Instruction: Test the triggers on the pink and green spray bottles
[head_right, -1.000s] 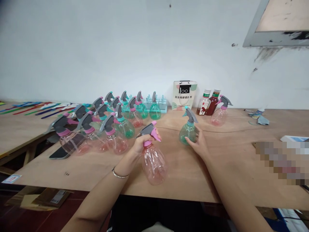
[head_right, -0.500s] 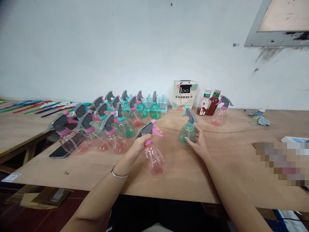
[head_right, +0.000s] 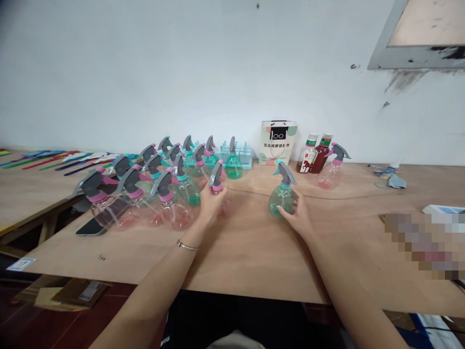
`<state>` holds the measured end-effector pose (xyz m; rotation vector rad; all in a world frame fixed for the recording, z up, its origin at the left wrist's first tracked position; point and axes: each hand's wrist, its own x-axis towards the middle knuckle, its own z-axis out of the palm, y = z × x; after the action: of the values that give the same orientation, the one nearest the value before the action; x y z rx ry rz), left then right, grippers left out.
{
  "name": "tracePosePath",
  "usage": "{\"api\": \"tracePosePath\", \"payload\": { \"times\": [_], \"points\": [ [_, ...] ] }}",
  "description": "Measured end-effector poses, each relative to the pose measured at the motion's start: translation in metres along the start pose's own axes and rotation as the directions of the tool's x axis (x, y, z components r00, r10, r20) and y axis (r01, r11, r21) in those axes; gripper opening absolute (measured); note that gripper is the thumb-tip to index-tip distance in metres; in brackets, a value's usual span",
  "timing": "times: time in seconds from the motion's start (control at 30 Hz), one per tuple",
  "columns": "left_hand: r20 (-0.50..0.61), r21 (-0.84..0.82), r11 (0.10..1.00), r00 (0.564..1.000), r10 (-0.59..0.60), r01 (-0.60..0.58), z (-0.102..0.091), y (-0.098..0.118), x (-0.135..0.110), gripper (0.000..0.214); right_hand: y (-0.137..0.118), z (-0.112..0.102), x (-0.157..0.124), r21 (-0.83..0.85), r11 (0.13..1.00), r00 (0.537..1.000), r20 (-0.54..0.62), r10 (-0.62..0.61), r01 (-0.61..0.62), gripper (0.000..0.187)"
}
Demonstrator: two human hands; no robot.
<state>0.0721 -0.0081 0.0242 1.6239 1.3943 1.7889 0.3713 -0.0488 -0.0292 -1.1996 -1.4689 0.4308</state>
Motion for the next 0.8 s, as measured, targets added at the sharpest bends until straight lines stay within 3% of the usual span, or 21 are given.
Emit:
{"api": "tracePosePath", "payload": {
  "times": [0.13, 0.37, 0.5, 0.6, 0.7, 0.77, 0.8],
  "points": [
    [-0.052, 0.099, 0.995, 0.998, 0.030, -0.024, 0.019, -0.018, 0.017, 0.026, -0.002, 0.001, -0.001, 0.011, 1.000, 1.000, 0.009, 0.018, -0.018, 0.086],
    [0.077, 0.138, 0.990, 0.997, 0.018, -0.028, 0.045, -0.032, 0.074, 0.033, -0.004, 0.003, -0.002, -0.015, 1.000, 1.000, 0.019, -0.004, 0.004, 0.088],
    [0.083, 0.088, 0.995, 0.995, -0.048, 0.041, 0.055, -0.033, 0.086, 0.058, -0.004, 0.005, -0.003, -0.029, 0.999, 0.999, 0.019, -0.031, 0.032, 0.088],
    [-0.054, 0.069, 0.997, 0.998, 0.025, -0.021, 0.053, -0.028, 0.075, 0.089, -0.005, 0.006, -0.004, -0.025, 0.999, 0.999, 0.027, -0.027, 0.028, 0.085],
    [-0.195, 0.051, 0.965, 0.945, 0.263, -0.258, 0.042, -0.013, 0.043, 0.086, -0.007, 0.009, -0.005, -0.038, 0.999, 0.999, 0.009, -0.038, 0.039, 0.084],
    [-0.098, -0.015, 0.913, 0.909, 0.405, -0.408, 0.036, 0.005, 0.016, 0.074, -0.010, 0.012, -0.006, -0.099, 0.989, 0.994, -0.009, -0.110, 0.109, 0.084],
    [0.015, -0.065, 0.897, 0.898, 0.440, -0.438, 0.034, 0.015, 0.003, 0.069, -0.013, 0.014, -0.008, -0.146, 0.977, 0.988, -0.006, -0.157, 0.154, 0.083]
  ]
}}
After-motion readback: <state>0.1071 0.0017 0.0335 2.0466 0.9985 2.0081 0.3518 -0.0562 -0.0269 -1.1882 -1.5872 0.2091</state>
